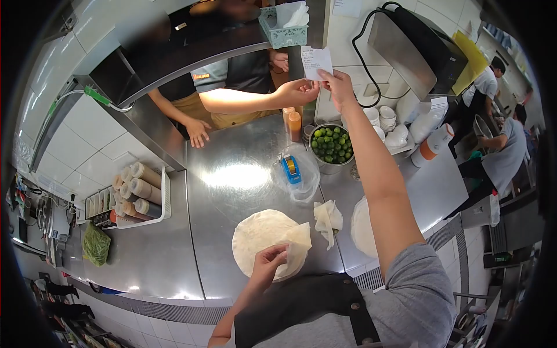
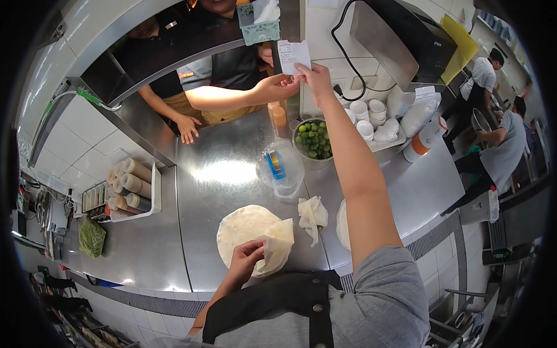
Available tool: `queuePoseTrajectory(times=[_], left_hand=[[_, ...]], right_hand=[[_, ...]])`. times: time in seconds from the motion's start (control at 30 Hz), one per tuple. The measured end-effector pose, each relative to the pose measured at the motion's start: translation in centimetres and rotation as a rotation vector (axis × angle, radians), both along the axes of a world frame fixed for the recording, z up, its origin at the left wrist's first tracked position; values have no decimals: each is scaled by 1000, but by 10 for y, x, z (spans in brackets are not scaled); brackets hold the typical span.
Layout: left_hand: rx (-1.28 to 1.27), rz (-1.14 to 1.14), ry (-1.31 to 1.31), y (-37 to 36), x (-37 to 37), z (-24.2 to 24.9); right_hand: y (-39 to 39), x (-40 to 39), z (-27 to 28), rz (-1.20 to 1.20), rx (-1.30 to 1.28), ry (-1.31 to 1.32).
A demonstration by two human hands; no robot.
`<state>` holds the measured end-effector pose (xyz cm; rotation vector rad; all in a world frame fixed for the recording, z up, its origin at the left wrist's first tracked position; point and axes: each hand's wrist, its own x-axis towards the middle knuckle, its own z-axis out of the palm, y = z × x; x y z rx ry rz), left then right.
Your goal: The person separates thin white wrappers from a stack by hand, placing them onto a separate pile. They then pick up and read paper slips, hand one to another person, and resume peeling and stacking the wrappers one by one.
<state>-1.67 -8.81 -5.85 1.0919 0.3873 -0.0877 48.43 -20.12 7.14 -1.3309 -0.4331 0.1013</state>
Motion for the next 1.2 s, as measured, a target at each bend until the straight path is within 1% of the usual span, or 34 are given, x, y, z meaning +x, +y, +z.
queuePoseTrajectory(times=[0.03, 0.13, 0.17, 0.23, 0.27, 0.33, 0.37, 0.43, 0.47, 0.53, 0.57, 0.63, 0.67, 0.7, 0.77, 0.8, 0.83, 0.9, 0.93, 0.97, 1.03, 1.07, 1.1, 1.17, 1.2], left_hand=[[6, -6, 6, -1, -1, 0], [13, -23, -2, -4, -1, 3], [14, -25, -2, -4, -2, 4], [-1, -25, -4, -5, -2, 5], [-3, -28, -5, -5, -3, 4], [1, -51, -7, -4, -3, 3], [-3, -49, -10, -3, -2, 2], [3, -59, -4, -3, -1, 1], [-3, -54, -1, -2, 0, 0], [12, -63, -2, 0, 2, -2], [8, -48, 11, 1, 2, -1], [38, -76, 24, 3, 5, 1], [40, -56, 29, 3, 3, 1], [26, -48, 27, 5, 4, 1], [20, -30, 20, 11, 6, 2], [23, -23, 17, 12, 5, 0], [24, -20, 15, 14, 6, -1], [21, -14, 7, 18, 8, -4], [13, -11, 9, 18, 6, -6], [9, -5, 12, 17, 7, -6], [7, 0, 16, 17, 8, -5], [6, -2, 3, 17, 8, -5], [-1, 2, 14, 17, 8, -4], [3, -9, -4, 16, 8, -1], [-38, -4, -4, 15, 8, 0]], right_hand=[[-3, -6, 5, -33, 26, 66], [-9, -30, 31, -73, 72, 125], [-12, -34, 37, -75, 73, 124], [-18, -43, 47, -5, 174, 126], [-23, -50, 53, -8, 172, 125], [-29, -69, 62, 10, 300, 49], [-31, -83, 63, 12, 296, 46], [-27, -112, 58, 20, 418, 26], [-21, -118, 49, 24, 413, 31], [-5, -126, 20, 93, 215, 58], [4, -128, 10, 107, 212, 73], [26, -131, -4, 191, -37, 61], [37, -137, -2, 157, -79, 40], [48, -137, -7, 176, -72, 37], [69, -139, -14, 44, 66, -6], [77, -141, -13, 7, 1, -17], [86, -146, -13, 11, 5, -21], [106, -152, -18, -86, -98, -54], [114, -150, -25, -122, -158, -123], [121, -147, -28, -115, -162, -120], [135, -135, -32, -57, -124, 66], [141, -128, -31, 65, -194, 135], [147, -121, -29, 70, -201, 146], [161, -104, -22, 284, -132, 359], [166, -98, -15, 326, -134, 371]])
